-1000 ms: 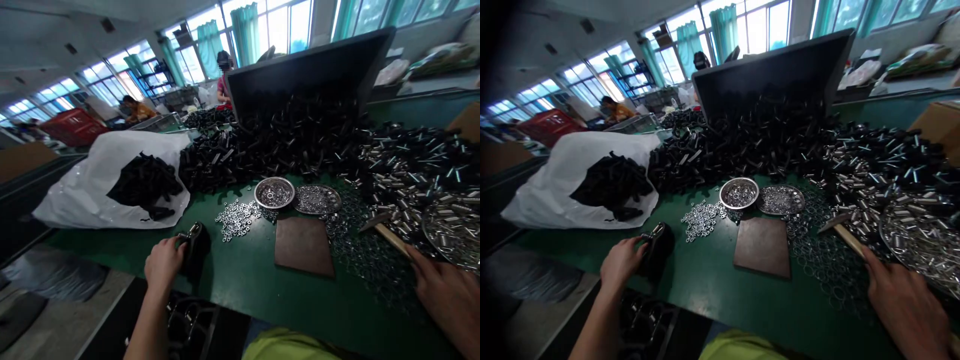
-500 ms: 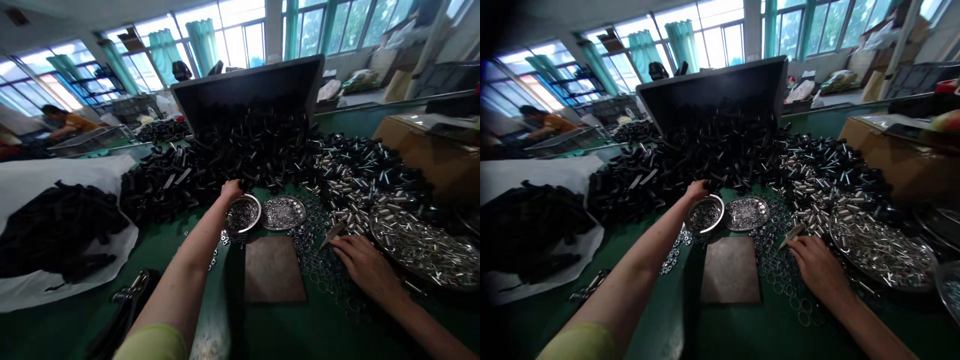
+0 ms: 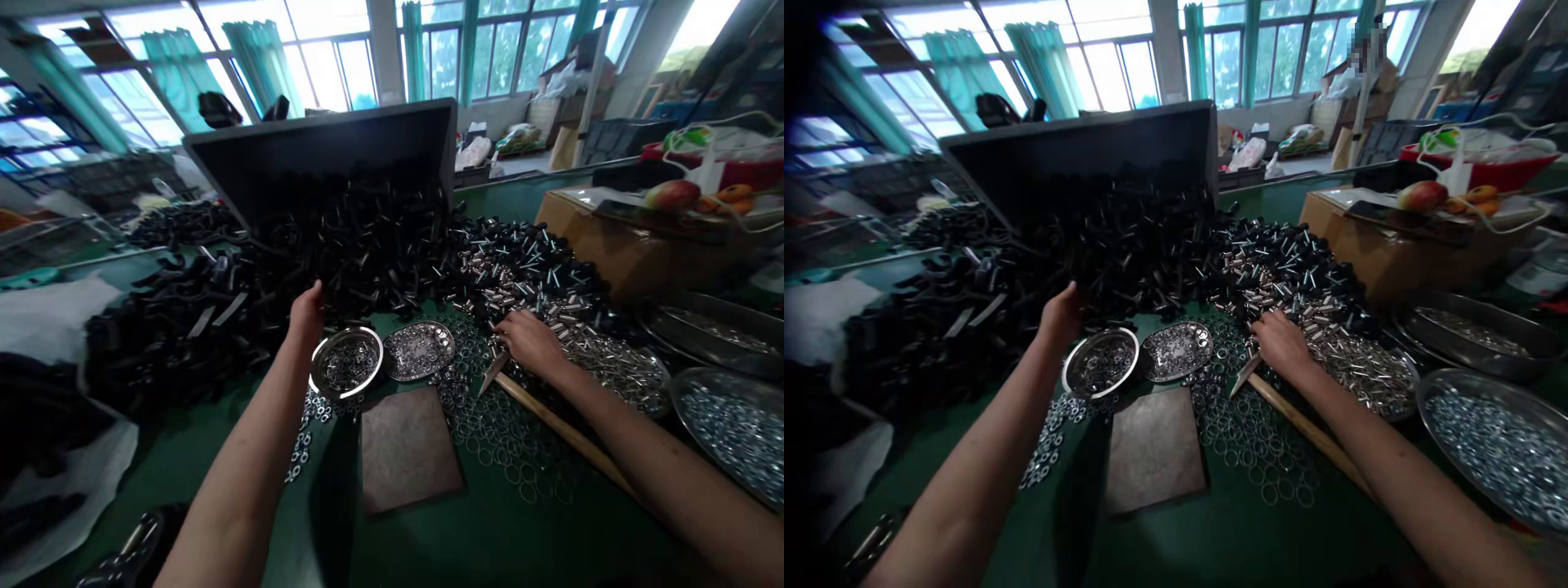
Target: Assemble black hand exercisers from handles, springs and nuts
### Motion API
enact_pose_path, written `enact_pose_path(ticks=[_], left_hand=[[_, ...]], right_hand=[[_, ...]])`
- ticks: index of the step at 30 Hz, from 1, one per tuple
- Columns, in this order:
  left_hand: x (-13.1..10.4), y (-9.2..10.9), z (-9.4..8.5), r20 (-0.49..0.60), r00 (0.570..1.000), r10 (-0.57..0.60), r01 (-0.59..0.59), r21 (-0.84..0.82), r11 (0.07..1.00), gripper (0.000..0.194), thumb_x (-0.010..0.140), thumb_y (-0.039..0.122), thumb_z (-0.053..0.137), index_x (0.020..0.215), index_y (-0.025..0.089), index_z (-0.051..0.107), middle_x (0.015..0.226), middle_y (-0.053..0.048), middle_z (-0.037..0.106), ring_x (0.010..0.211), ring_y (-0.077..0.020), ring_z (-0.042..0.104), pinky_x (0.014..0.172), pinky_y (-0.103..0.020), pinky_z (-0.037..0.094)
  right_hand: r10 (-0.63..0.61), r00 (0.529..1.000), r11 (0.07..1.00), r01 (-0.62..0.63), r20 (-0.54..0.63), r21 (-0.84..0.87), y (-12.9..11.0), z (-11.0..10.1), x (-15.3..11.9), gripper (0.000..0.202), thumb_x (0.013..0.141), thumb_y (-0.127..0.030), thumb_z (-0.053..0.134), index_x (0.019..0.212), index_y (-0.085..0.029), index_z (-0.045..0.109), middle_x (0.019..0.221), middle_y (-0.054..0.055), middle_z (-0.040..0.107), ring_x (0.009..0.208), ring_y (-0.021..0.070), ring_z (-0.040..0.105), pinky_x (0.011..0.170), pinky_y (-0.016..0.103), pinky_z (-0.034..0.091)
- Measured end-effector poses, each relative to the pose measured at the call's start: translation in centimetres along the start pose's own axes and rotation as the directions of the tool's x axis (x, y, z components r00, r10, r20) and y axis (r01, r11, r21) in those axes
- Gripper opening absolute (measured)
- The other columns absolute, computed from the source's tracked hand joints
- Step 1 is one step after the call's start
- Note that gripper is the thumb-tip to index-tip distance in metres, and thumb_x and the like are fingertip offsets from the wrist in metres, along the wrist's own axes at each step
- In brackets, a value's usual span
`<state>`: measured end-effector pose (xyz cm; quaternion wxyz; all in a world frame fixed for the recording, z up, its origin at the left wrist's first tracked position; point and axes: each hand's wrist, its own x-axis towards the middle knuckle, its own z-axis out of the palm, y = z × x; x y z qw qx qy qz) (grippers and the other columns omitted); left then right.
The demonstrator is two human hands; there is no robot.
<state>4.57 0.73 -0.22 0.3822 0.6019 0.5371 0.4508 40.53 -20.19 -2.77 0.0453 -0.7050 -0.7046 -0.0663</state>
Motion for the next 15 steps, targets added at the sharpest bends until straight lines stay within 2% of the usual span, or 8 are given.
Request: enact_pose_path(ticks=[3, 5, 7, 9, 11, 12, 13, 15], left_hand=[[-3.2, 1.2, -2.2, 0.073, 0.994, -0.076, 0.096, -0.331, 0.939, 0.049, 0.093, 0.051, 0.017, 0.089, 0.017, 0.052, 0.09, -0.006, 0.064, 0.094, -0.0188, 0.058, 0.084, -0.04, 0.05], [-6.3, 1.6, -3.7, 0.117, 0.979, -0.168, 0.204, -0.624, 0.754, 0.048, 0.092, 0.055, 0.023, 0.089, 0.018, 0.055, 0.09, -0.006, 0.064, 0.093, -0.0189, 0.059, 0.082, -0.04, 0.052], [-10.0, 1.6, -4.8, 0.12, 0.955, -0.273, 0.254, -0.806, 0.535, 0.043, 0.09, 0.054, 0.033, 0.088, 0.018, 0.057, 0.085, -0.006, 0.063, 0.085, -0.017, 0.061, 0.078, -0.037, 0.054], [-13.8, 1.1, -5.8, 0.087, 0.925, -0.371, 0.269, -0.838, 0.475, 0.03, 0.089, 0.042, 0.046, 0.085, 0.015, 0.058, 0.076, -0.004, 0.061, 0.071, -0.0113, 0.06, 0.068, -0.027, 0.054], [-17.3, -0.2, -6.7, 0.036, 0.906, -0.422, 0.284, -0.791, 0.542, 0.014, 0.081, 0.027, 0.06, 0.083, 0.014, 0.057, 0.065, 0.001, 0.054, 0.054, -0.0053, 0.052, 0.052, -0.016, 0.046], [-18.9, -0.9, -7.2, -0.006, 0.906, -0.424, 0.287, -0.728, 0.623, 0.013, 0.076, 0.023, 0.064, 0.083, 0.014, 0.058, 0.06, 0.004, 0.05, 0.047, -0.0038, 0.046, 0.045, -0.014, 0.039], [-20.3, -1.8, -7.7, -0.064, 0.911, -0.406, 0.282, -0.622, 0.73, 0.017, 0.073, 0.023, 0.067, 0.085, 0.014, 0.058, 0.056, 0.006, 0.047, 0.043, -0.0035, 0.042, 0.041, -0.014, 0.034], [-22.5, -3.5, -8.7, -0.156, 0.94, -0.302, 0.268, -0.21, 0.94, 0.024, 0.073, 0.032, 0.066, 0.09, 0.015, 0.062, 0.054, 0.006, 0.048, 0.042, -0.0064, 0.043, 0.041, -0.017, 0.032]], right_hand=[[-0.022, 0.997, 0.999, 0.025, 0.077, -0.042, 0.8, 0.4, 0.7, 0.015, 0.08, -0.017, 0.056, 0.089, -0.018, 0.068, 0.092, 0.008, 0.064, 0.095, 0.0231, 0.052, 0.075, 0.031, 0.04], [-0.036, 0.995, 0.998, 0.04, 0.093, -0.039, 0.8, 0.8, 0.9, 0.013, 0.077, -0.018, 0.06, 0.088, -0.019, 0.067, 0.092, 0.008, 0.065, 0.094, 0.0225, 0.053, 0.074, 0.03, 0.039], [-0.037, 0.995, 0.999, 0.04, 0.092, -0.035, 0.7, 1.0, 0.9, 0.012, 0.077, -0.019, 0.059, 0.087, -0.017, 0.065, 0.093, 0.01, 0.065, 0.094, 0.0231, 0.054, 0.075, 0.031, 0.039], [-0.03, 0.996, 0.999, 0.033, 0.08, -0.032, 0.7, 1.2, 0.8, 0.013, 0.081, -0.02, 0.055, 0.089, -0.014, 0.064, 0.092, 0.013, 0.065, 0.094, 0.0251, 0.056, 0.074, 0.033, 0.039], [0.019, 0.998, 1.0, -0.02, 0.057, 0.009, 0.6, 1.1, 0.7, 0.019, 0.085, -0.023, 0.049, 0.094, -0.012, 0.062, 0.091, 0.015, 0.065, 0.091, 0.0268, 0.057, 0.072, 0.035, 0.04], [0.066, 0.997, 0.995, -0.069, 0.04, 0.076, 0.6, 1.0, 0.5, 0.022, 0.087, -0.026, 0.047, 0.097, -0.012, 0.061, 0.092, 0.016, 0.065, 0.089, 0.0272, 0.058, 0.071, 0.035, 0.04], [0.131, 0.991, 0.975, -0.131, 0.012, 0.181, 0.4, 0.8, 0.3, 0.026, 0.088, -0.03, 0.045, 0.1, -0.012, 0.06, 0.093, 0.016, 0.065, 0.088, 0.027, 0.059, 0.071, 0.036, 0.041], [0.269, 0.963, 0.836, -0.229, -0.009, 0.499, -0.5, 0.1, -0.5, 0.032, 0.088, -0.039, 0.045, 0.106, -0.015, 0.057, 0.096, 0.014, 0.066, 0.085, 0.0252, 0.061, 0.071, 0.037, 0.044]])
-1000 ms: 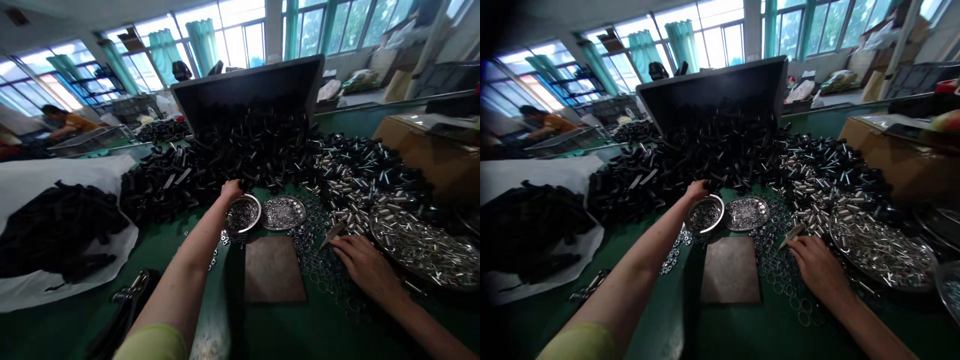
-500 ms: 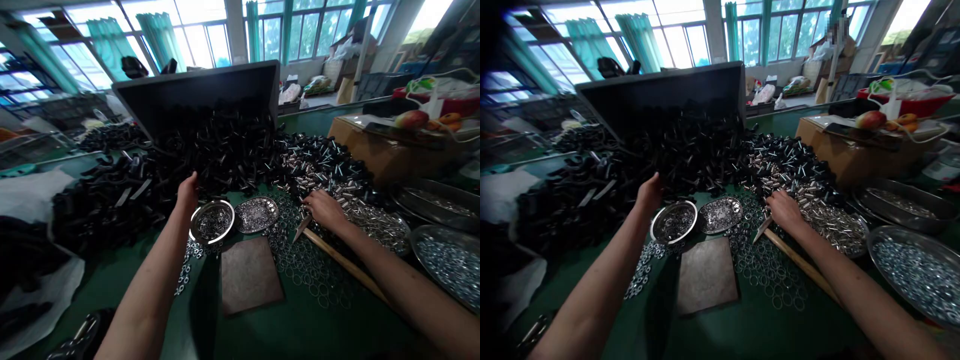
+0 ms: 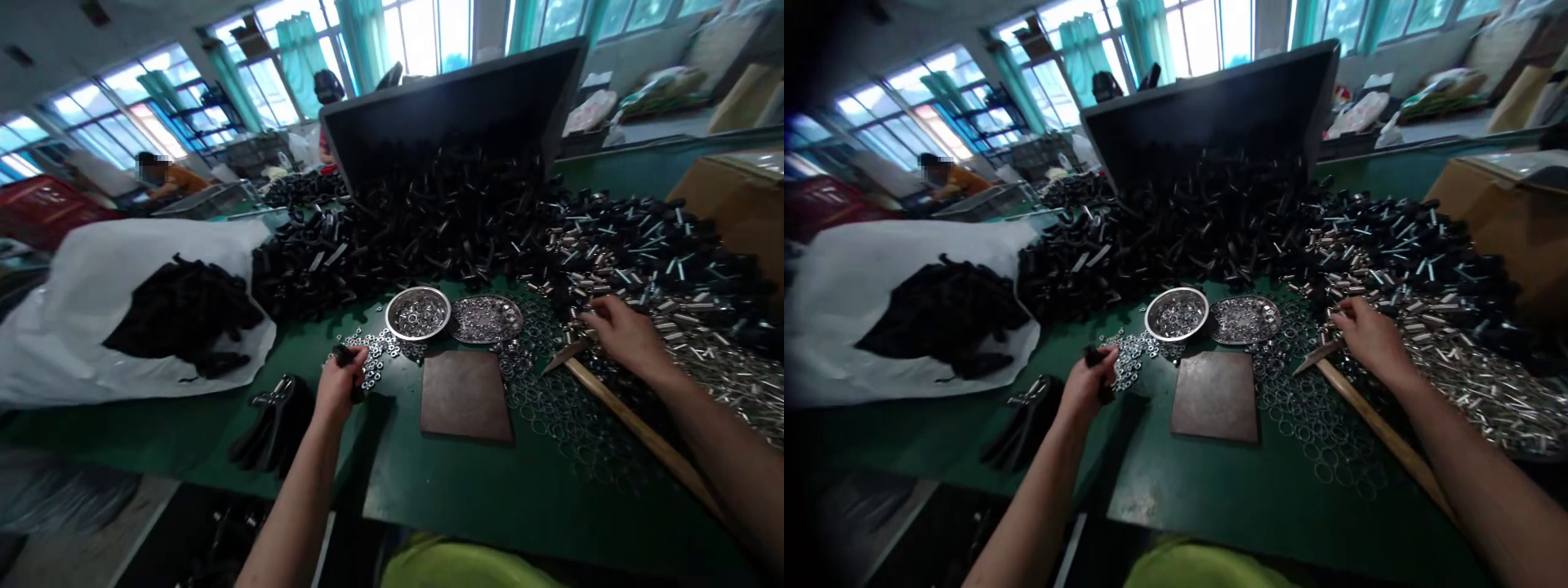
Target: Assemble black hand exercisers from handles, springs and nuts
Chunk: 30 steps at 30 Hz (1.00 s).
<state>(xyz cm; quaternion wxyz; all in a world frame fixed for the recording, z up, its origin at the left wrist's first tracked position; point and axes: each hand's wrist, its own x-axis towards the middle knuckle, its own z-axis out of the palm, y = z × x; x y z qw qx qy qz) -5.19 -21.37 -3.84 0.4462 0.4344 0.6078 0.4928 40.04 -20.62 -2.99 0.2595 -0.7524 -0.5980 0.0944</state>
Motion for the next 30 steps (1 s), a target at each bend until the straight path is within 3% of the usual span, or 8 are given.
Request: enact_pose_path(ticks=[2, 4, 11, 16, 20, 23, 26, 30], left_hand=[[-0.6, -1.5, -1.1, 0.028, 0.995, 0.098, -0.101, 0.434, 0.895, 0.026, 0.077, 0.036, 0.06, 0.093, 0.016, 0.065, 0.063, 0.001, 0.06, 0.054, -0.0122, 0.055, 0.051, -0.021, 0.041], [-0.5, -2.4, -1.4, 0.067, 0.989, 0.13, -0.142, 0.655, 0.742, 0.022, 0.077, 0.028, 0.056, 0.092, 0.018, 0.068, 0.077, -0.003, 0.067, 0.073, -0.0175, 0.062, 0.065, -0.025, 0.046], [1.5, -3.4, 1.2, 0.067, 0.988, 0.14, -0.126, 0.872, 0.472, 0.019, 0.069, 0.006, 0.052, 0.073, 0.018, 0.066, 0.091, -0.009, 0.065, 0.087, -0.0224, 0.06, 0.076, -0.03, 0.044], [1.8, -2.9, 1.5, 0.167, 0.976, 0.138, -0.21, 0.888, 0.409, 0.018, 0.071, 0.008, 0.052, 0.075, 0.02, 0.065, 0.097, -0.007, 0.064, 0.089, -0.0213, 0.06, 0.075, -0.029, 0.044], [0.5, -2.0, 1.8, 0.215, 0.962, 0.168, -0.268, 0.861, 0.432, 0.023, 0.074, 0.008, 0.05, 0.086, 0.02, 0.065, 0.098, -0.007, 0.065, 0.096, -0.0218, 0.059, 0.081, -0.03, 0.044], [-2.9, -0.9, 2.9, 0.237, 0.963, 0.129, -0.255, 0.638, 0.726, 0.021, 0.078, 0.017, 0.055, 0.097, 0.018, 0.064, 0.095, -0.006, 0.067, 0.087, -0.0188, 0.063, 0.077, -0.029, 0.047], [-7.7, 0.3, 4.4, 0.331, 0.944, -0.004, -0.057, 0.174, 0.983, 0.03, 0.073, 0.033, 0.068, 0.098, 0.016, 0.066, 0.088, -0.005, 0.069, 0.075, -0.0181, 0.065, 0.072, -0.029, 0.05], [-12.4, 1.5, 6.0, 0.426, 0.899, -0.104, 0.118, -0.006, 0.993, 0.03, 0.065, 0.035, 0.075, 0.087, 0.015, 0.071, 0.076, -0.004, 0.07, 0.07, -0.0172, 0.064, 0.069, -0.027, 0.049]], right_hand=[[0.071, 0.997, 0.927, -0.07, 0.011, 0.367, -1.6, 0.0, -1.6, 0.037, 0.085, -0.045, 0.049, 0.11, -0.018, 0.055, 0.1, 0.013, 0.066, 0.081, 0.0227, 0.062, 0.069, 0.036, 0.047], [0.064, 0.994, 0.786, -0.105, 0.088, 0.609, -3.8, 0.5, -3.8, 0.038, 0.081, -0.048, 0.055, 0.108, -0.021, 0.056, 0.103, 0.011, 0.066, 0.078, 0.0207, 0.062, 0.064, 0.034, 0.049], [-0.126, 0.905, 0.458, -0.311, 0.407, 0.833, -10.7, 4.3, -11.3, 0.035, 0.076, -0.048, 0.064, 0.092, -0.019, 0.053, 0.103, 0.011, 0.067, 0.078, 0.0191, 0.062, 0.06, 0.03, 0.049], [-0.142, 0.896, 0.332, -0.358, 0.421, 0.873, -12.4, 6.1, -13.5, 0.031, 0.072, -0.043, 0.069, 0.087, -0.019, 0.057, 0.08, 0.001, 0.061, 0.063, 0.0111, 0.053, 0.054, 0.024, 0.043], [-0.157, 0.882, 0.344, -0.373, 0.445, 0.862, -12.6, 6.3, -14.2, 0.029, 0.073, -0.041, 0.068, 0.088, -0.019, 0.057, 0.067, -0.005, 0.051, 0.05, 0.0073, 0.045, 0.046, 0.022, 0.035], [-0.173, 0.861, 0.317, -0.411, 0.479, 0.854, -13.1, 5.6, -14.9, 0.027, 0.075, -0.04, 0.067, 0.086, -0.02, 0.052, 0.063, -0.006, 0.049, 0.047, 0.0066, 0.042, 0.042, 0.021, 0.031], [-0.233, 0.822, 0.315, -0.442, 0.52, 0.84, -14.0, 4.7, -15.8, 0.025, 0.077, -0.038, 0.065, 0.088, -0.021, 0.051, 0.065, -0.005, 0.053, 0.047, 0.0068, 0.044, 0.042, 0.02, 0.032], [-0.295, 0.799, 0.388, -0.4, 0.523, 0.83, -15.1, 4.5, -16.7, 0.024, 0.078, -0.04, 0.064, 0.085, -0.018, 0.056, 0.067, -0.004, 0.054, 0.046, 0.0055, 0.044, 0.041, 0.02, 0.032]])
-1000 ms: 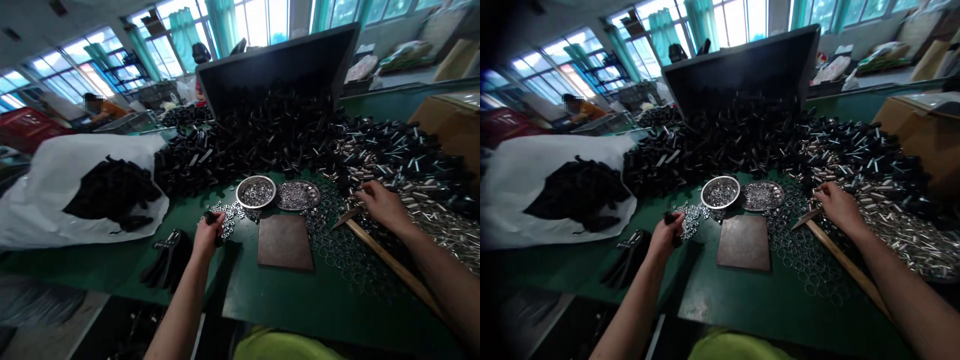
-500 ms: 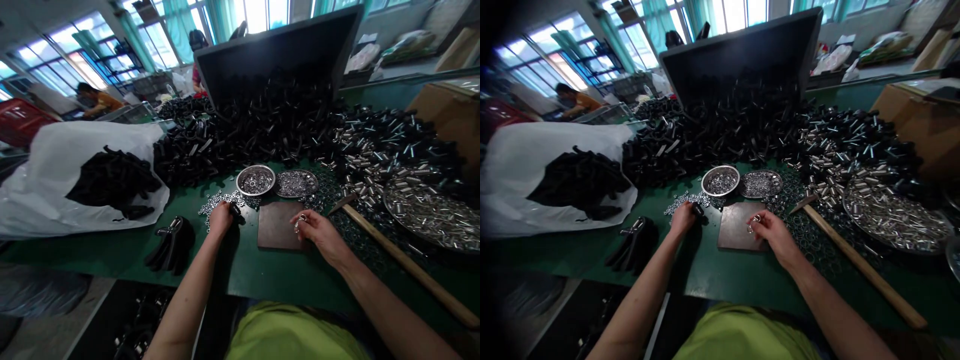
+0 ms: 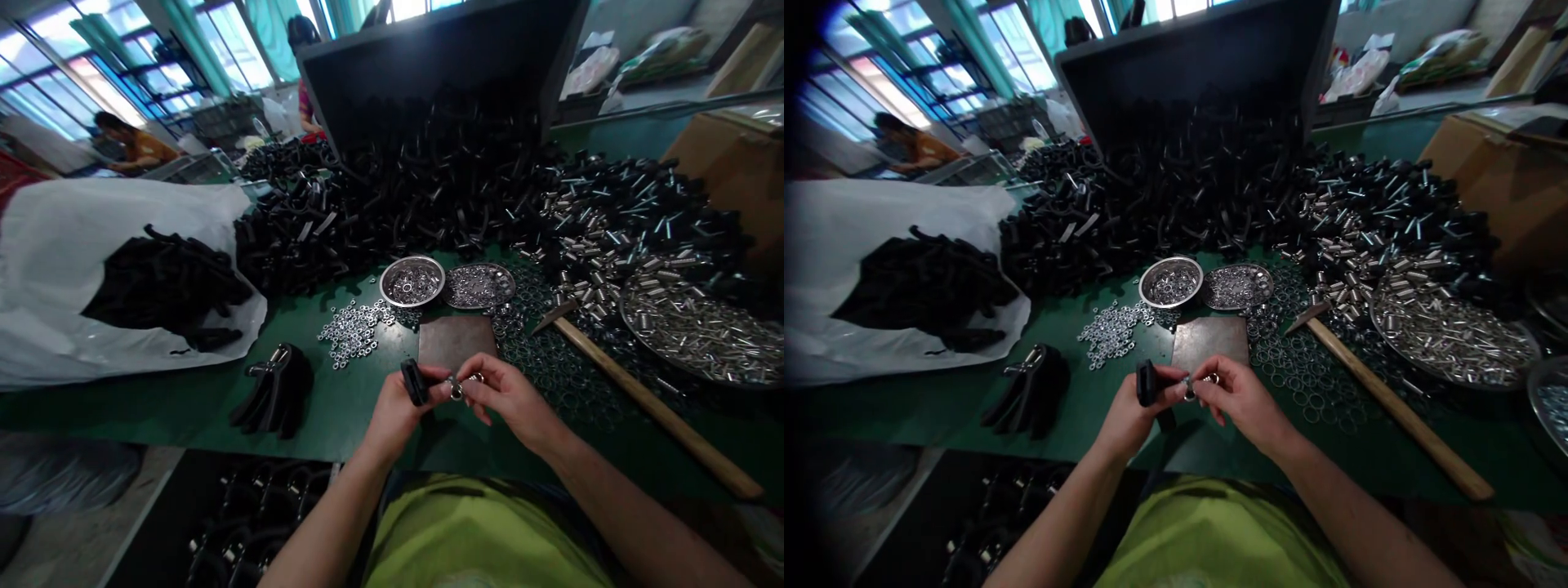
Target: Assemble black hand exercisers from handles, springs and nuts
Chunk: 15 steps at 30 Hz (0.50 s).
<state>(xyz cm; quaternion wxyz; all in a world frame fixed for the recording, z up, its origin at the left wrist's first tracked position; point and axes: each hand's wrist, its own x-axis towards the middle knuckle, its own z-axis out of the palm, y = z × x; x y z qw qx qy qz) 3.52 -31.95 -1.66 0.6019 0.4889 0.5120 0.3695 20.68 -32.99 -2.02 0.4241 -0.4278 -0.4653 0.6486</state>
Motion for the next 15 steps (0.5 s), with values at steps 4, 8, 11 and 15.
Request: enact_pose_path(ticks=[4, 8, 11, 15], left_hand=[[-0.7, -0.2, 0.4, 0.002, 1.0, 0.009, -0.009, 0.004, 1.0, 0.026, 0.066, 0.034, 0.075, 0.083, 0.015, 0.071, 0.075, -0.005, 0.07, 0.069, -0.0165, 0.062, 0.065, -0.026, 0.048], [-0.4, -1.1, -0.1, 0.009, 0.972, 0.235, -0.233, 0.184, 0.955, 0.014, 0.071, 0.029, 0.071, 0.08, 0.018, 0.072, 0.083, -0.005, 0.069, 0.078, -0.0178, 0.062, 0.073, -0.027, 0.048], [-0.3, -2.0, 0.4, -0.033, 0.978, 0.206, -0.198, 0.163, 0.967, 0.013, 0.074, 0.028, 0.068, 0.083, 0.019, 0.07, 0.08, -0.005, 0.066, 0.075, -0.0158, 0.06, 0.07, -0.025, 0.047], [-0.2, -3.2, 2.2, 0.093, 0.963, -0.254, 0.27, -0.372, 0.888, 0.023, 0.07, 0.029, 0.072, 0.084, 0.015, 0.059, 0.06, 0.004, 0.049, 0.045, -0.0042, 0.037, 0.041, -0.015, 0.028]], right_hand=[[0.021, 1.0, 1.0, -0.021, -0.017, -0.006, 0.4, 0.3, 0.2, 0.024, 0.08, -0.042, 0.061, 0.086, -0.018, 0.056, 0.065, -0.004, 0.055, 0.046, 0.0063, 0.045, 0.04, 0.02, 0.033], [-0.025, 0.997, 0.993, 0.017, -0.072, -0.117, 0.6, 0.0, 0.4, 0.021, 0.08, -0.039, 0.061, 0.087, -0.018, 0.058, 0.069, -0.001, 0.06, 0.059, 0.0111, 0.056, 0.053, 0.023, 0.044], [-0.11, 0.984, 0.95, 0.063, -0.143, -0.305, 0.3, -0.4, 0.5, 0.018, 0.078, -0.034, 0.063, 0.087, -0.019, 0.062, 0.078, 0.002, 0.065, 0.072, 0.015, 0.061, 0.066, 0.027, 0.049], [-0.163, 0.968, 0.903, 0.069, -0.189, -0.425, -0.6, -0.5, 0.4, 0.016, 0.077, -0.032, 0.063, 0.087, -0.02, 0.064, 0.072, 0.001, 0.065, 0.066, 0.0156, 0.062, 0.062, 0.028, 0.049]])
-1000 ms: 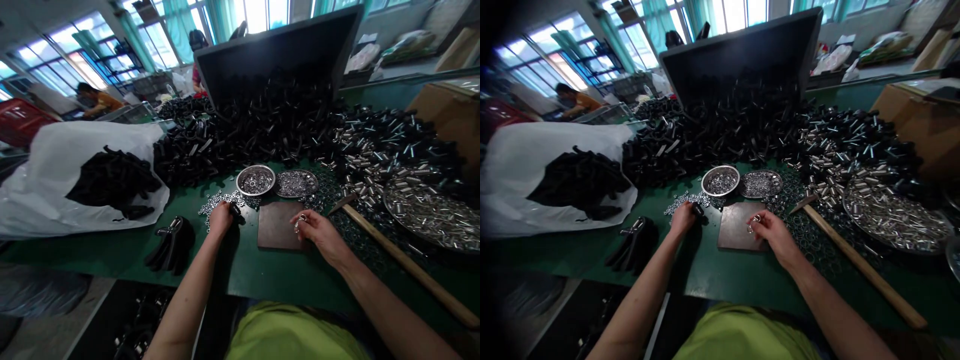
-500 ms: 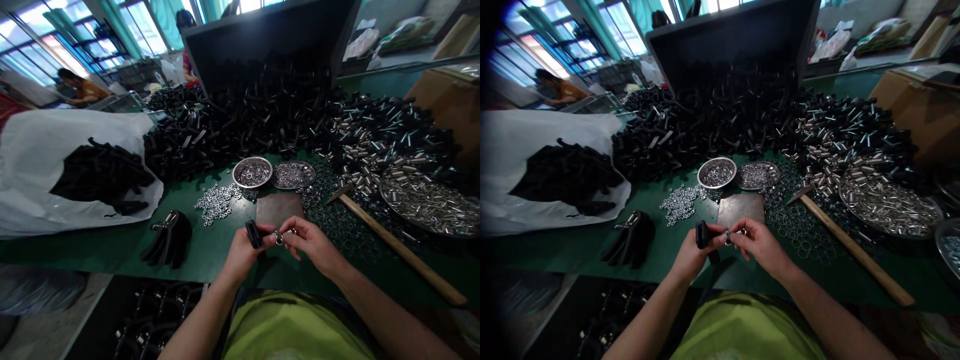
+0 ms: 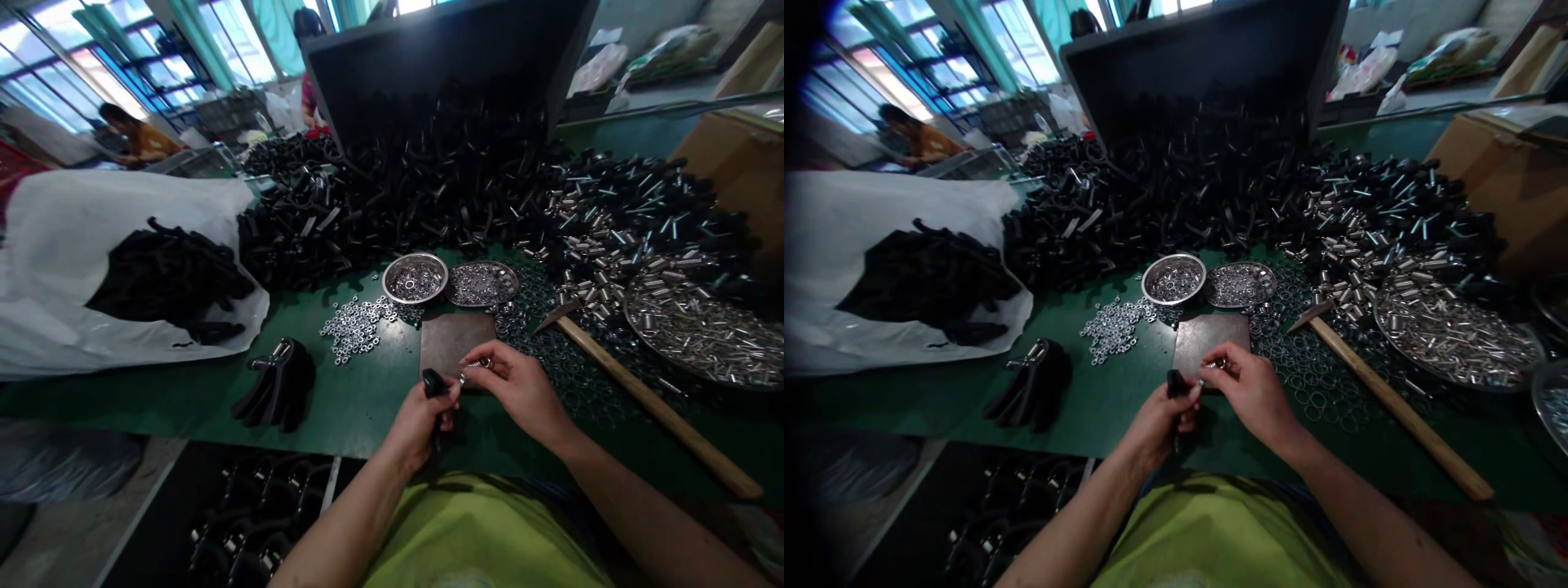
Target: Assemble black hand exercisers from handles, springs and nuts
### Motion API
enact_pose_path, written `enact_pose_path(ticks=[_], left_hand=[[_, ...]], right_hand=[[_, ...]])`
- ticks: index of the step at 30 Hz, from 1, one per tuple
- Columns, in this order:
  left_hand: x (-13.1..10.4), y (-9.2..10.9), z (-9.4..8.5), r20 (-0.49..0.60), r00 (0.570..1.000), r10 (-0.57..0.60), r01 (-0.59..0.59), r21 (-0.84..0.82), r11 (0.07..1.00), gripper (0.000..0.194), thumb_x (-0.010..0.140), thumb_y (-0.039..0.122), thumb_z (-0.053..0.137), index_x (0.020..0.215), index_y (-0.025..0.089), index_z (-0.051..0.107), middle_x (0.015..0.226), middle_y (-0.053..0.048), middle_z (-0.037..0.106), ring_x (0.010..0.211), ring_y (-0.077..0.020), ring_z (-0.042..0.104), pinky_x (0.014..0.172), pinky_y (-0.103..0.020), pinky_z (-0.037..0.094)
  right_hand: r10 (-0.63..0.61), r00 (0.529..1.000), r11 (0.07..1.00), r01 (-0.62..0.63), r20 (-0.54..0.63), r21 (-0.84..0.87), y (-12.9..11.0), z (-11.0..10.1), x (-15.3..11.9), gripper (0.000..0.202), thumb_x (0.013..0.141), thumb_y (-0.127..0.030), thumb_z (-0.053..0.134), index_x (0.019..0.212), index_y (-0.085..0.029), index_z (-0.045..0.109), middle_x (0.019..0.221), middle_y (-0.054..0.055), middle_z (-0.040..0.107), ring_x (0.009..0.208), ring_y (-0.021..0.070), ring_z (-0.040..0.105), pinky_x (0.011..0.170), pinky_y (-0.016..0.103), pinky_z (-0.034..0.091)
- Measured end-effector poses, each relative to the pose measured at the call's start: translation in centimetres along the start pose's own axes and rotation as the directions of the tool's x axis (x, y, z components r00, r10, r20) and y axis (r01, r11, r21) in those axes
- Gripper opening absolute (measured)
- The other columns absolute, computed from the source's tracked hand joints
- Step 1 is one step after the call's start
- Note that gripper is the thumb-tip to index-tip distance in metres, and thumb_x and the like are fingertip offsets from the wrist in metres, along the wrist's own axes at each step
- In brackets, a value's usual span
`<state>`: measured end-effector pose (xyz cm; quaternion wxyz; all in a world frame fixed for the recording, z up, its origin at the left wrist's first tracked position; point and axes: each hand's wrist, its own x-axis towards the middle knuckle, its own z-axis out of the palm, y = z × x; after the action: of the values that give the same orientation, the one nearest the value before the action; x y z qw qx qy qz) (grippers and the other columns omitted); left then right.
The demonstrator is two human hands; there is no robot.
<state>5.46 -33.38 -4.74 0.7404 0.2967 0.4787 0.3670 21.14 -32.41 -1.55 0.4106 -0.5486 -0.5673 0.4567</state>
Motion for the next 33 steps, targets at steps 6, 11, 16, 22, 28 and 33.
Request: enact_pose_path(ticks=[6, 11, 16, 22, 28, 33], left_hand=[[0.8, -1.0, 1.9, 0.133, 0.979, -0.153, 0.187, -0.296, 0.937, 0.025, 0.065, 0.018, 0.072, 0.078, 0.014, 0.051, 0.062, 0.005, 0.041, 0.049, -0.0024, 0.034, 0.04, -0.011, 0.025], [0.7, -0.9, 2.5, 0.147, 0.985, -0.089, 0.115, -0.178, 0.977, 0.025, 0.066, 0.023, 0.071, 0.077, 0.015, 0.049, 0.056, 0.008, 0.033, 0.047, -0.0028, 0.028, 0.041, -0.013, 0.021], [-0.1, -0.5, 2.4, 0.095, 0.995, -0.04, 0.016, 0.247, 0.969, 0.032, 0.067, 0.036, 0.071, 0.083, 0.015, 0.052, 0.058, 0.007, 0.04, 0.046, -0.0043, 0.032, 0.04, -0.017, 0.023], [-1.0, 0.2, 0.6, 0.314, 0.931, -0.185, 0.138, 0.166, 0.976, 0.033, 0.071, 0.04, 0.067, 0.081, 0.018, 0.046, 0.057, 0.008, 0.037, 0.045, -0.0041, 0.029, 0.04, -0.016, 0.02], [-0.1, 0.6, -0.3, 0.187, 0.98, -0.061, 0.032, 0.154, 0.988, 0.032, 0.077, 0.044, 0.063, 0.088, 0.016, 0.05, 0.071, 0.002, 0.05, 0.055, -0.0061, 0.044, 0.044, -0.016, 0.033], [0.9, 0.6, 1.2, 0.14, 0.986, -0.091, 0.065, 0.177, 0.982, 0.046, 0.076, 0.057, 0.059, 0.09, 0.013, 0.056, 0.069, 0.001, 0.048, 0.056, -0.0074, 0.044, 0.044, -0.017, 0.034]], right_hand=[[-0.093, 0.994, 0.989, 0.087, -0.048, -0.122, -1.5, -0.1, -0.5, 0.01, 0.079, -0.027, 0.061, 0.087, -0.021, 0.065, 0.078, 0.0, 0.069, 0.068, 0.0153, 0.064, 0.063, 0.026, 0.048], [-0.203, 0.979, 0.917, 0.183, -0.019, -0.355, -1.3, 0.1, -0.8, 0.006, 0.08, -0.023, 0.06, 0.084, -0.022, 0.064, 0.08, -0.001, 0.069, 0.074, 0.0154, 0.063, 0.069, 0.027, 0.044], [-0.11, 0.993, 0.963, 0.094, -0.05, -0.253, 0.2, 0.3, -0.3, 0.007, 0.08, -0.026, 0.06, 0.085, -0.021, 0.062, 0.079, 0.0, 0.067, 0.074, 0.015, 0.062, 0.067, 0.026, 0.045], [-0.02, 1.0, 0.932, 0.027, 0.023, -0.361, 4.6, -4.3, 0.1, 0.013, 0.084, -0.03, 0.054, 0.089, -0.021, 0.061, 0.078, 0.001, 0.065, 0.074, 0.017, 0.06, 0.066, 0.029, 0.045], [-0.051, 0.998, 0.622, 0.05, 0.023, -0.782, 7.3, -8.1, -1.1, 0.008, 0.077, -0.022, 0.061, 0.07, -0.021, 0.06, 0.083, 0.005, 0.058, 0.09, 0.0229, 0.052, 0.079, 0.035, 0.041], [-0.078, 0.996, 0.915, 0.09, 0.047, -0.392, 3.8, -5.1, -1.4, 0.009, 0.089, -0.025, 0.045, 0.085, -0.021, 0.051, 0.089, 0.004, 0.061, 0.089, 0.0174, 0.057, 0.08, 0.031, 0.043]])
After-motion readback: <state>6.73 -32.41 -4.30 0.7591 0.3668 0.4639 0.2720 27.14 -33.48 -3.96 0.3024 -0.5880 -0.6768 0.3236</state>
